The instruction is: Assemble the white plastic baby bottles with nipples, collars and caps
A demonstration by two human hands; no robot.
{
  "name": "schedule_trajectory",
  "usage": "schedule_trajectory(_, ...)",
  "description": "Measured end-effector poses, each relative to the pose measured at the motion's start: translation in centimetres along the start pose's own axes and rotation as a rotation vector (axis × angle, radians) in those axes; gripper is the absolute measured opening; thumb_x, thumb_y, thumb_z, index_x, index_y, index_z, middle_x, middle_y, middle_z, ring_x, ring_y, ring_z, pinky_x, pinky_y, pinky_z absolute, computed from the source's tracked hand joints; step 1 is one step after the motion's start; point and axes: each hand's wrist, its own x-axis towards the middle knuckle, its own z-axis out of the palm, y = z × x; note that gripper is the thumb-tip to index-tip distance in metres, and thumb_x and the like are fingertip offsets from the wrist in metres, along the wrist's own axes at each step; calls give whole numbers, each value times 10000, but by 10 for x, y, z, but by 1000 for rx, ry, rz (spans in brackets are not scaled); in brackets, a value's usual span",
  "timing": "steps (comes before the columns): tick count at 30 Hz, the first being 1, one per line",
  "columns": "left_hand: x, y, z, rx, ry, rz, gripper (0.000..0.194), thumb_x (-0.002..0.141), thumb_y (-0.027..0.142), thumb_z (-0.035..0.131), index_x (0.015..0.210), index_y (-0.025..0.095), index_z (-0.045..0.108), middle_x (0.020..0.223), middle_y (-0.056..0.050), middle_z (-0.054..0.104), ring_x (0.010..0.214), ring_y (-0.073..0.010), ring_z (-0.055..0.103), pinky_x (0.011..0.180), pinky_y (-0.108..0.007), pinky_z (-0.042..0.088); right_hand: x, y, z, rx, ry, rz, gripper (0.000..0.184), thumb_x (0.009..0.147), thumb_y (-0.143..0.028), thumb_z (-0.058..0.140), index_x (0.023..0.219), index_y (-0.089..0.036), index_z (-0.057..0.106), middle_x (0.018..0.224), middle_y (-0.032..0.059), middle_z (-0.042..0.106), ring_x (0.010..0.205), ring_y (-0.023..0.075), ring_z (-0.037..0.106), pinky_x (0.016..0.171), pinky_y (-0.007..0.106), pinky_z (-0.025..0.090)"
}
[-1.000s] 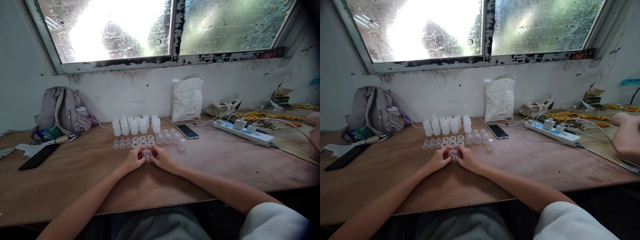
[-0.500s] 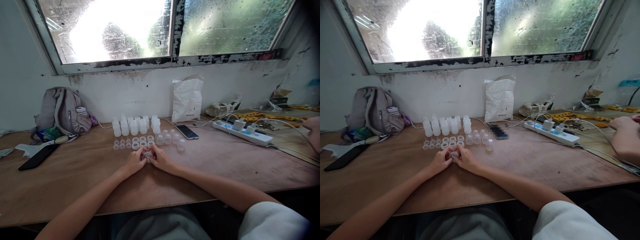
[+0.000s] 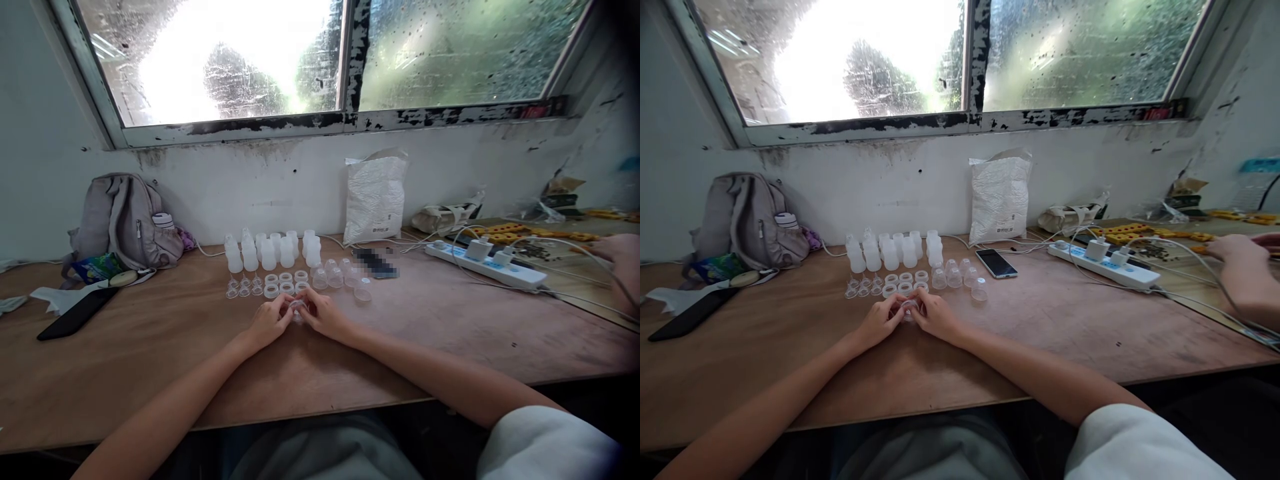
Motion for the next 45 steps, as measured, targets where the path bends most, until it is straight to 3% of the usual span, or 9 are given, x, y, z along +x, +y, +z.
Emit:
schedule_trajectory(10, -1, 1, 0, 9, 9, 12, 161, 799, 268, 421, 903, 192, 517, 709, -13, 636, 624, -145, 584, 613, -241, 418, 0, 1, -2, 29, -12, -10, 151, 772, -284, 487, 896, -199, 499, 579, -32, 480, 498, 96, 439, 500, 206, 339)
schedule_trajectory(26, -1, 0, 4, 177, 31, -22, 94, 767, 248, 448, 826, 201, 505, 662, 0, 621, 592, -146, 573, 549, -227, 379, 0, 3, 5, -65, -17, 9, 42, 759, -234, 472, 783, -200, 470, 544, -32, 485, 476, 104, 448, 477, 203, 314)
schedule_trajectory(36, 0, 4, 1, 114, 49, -35, 181, 719, 189, 485, 900, 204, 471, 702, 18, 617, 567, -110, 556, 557, -210, 406, 0, 10, 1, -107, -25, -45, 232, 698, -161, 494, 923, -206, 459, 598, -42, 488, 512, 96, 467, 515, 191, 348)
schedule_trajectory(45, -2, 5, 2, 237, 38, 9, 170, 701, 169, 475, 864, 202, 438, 693, 21, 568, 619, -128, 551, 575, -219, 396, -2, 6, 3, -103, -55, -69, 164, 701, -155, 477, 852, -206, 436, 607, -41, 477, 509, 92, 454, 504, 189, 342)
